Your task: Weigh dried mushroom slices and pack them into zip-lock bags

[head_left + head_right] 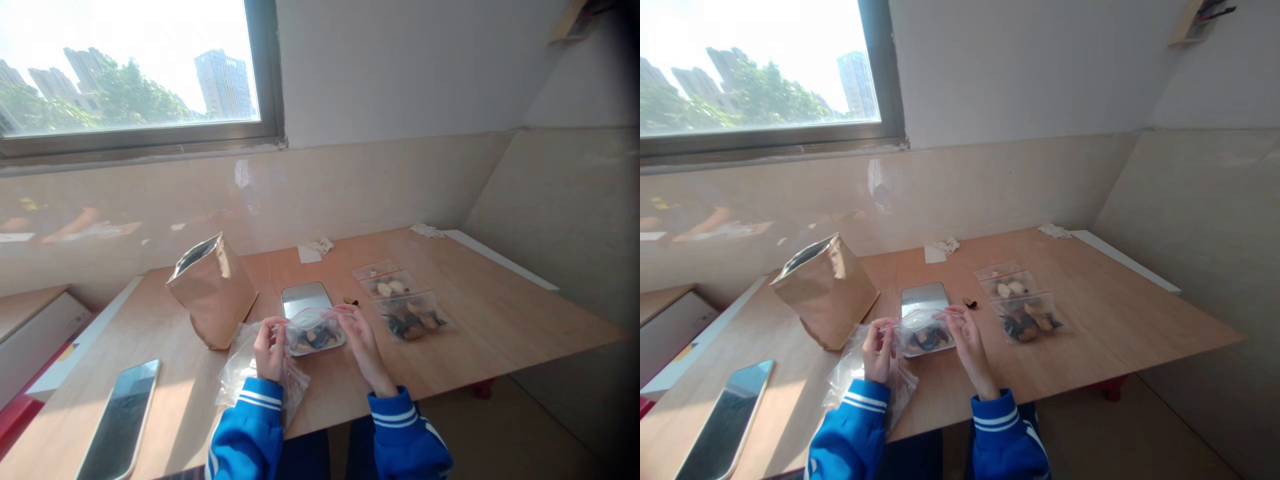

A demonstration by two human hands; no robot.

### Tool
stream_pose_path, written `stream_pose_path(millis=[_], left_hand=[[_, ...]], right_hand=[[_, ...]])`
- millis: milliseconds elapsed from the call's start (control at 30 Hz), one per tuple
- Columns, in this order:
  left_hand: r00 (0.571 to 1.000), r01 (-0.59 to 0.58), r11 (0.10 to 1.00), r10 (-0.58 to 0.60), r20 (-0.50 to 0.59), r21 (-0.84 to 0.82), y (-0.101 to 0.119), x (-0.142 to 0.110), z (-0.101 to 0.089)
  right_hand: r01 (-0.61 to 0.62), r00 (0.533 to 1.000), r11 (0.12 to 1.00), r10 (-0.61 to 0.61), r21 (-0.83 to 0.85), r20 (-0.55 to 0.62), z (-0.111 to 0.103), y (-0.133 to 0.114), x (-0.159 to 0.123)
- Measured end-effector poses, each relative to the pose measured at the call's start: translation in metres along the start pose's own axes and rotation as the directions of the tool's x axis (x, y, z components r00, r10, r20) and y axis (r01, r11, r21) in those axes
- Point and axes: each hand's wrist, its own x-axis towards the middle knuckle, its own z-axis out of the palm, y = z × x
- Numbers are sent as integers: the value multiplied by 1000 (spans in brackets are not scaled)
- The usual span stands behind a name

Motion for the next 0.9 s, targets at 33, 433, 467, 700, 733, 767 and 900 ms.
stream_pose_path(millis=[33,433,467,700,733,767,900], left_hand=[[1000,2,1000,-2,14,-1,0,0,0],[998,-56,997,56,14,53,-3,1,-1],[999,-49,997,49,3,54,-3,1,-1],[998,53,998,-52,-46,17,4,3,-1],[997,67,998,-67,-46,13,4,3,-1],[996,76,997,-75,-41,11,4,3,-1],[996,87,996,-87,-26,4,5,5,-2]], right_hand=[[-3,1000,1000,3,-5,12,1,2,0],[63,995,976,-77,-207,-59,4,5,2],[62,995,976,-76,-209,-59,4,5,1],[28,997,985,-40,-172,-68,6,3,0],[28,996,986,-41,-166,-80,6,3,0],[29,995,986,-45,-164,-92,6,3,-1],[50,992,976,-74,-214,-105,5,4,-1]])
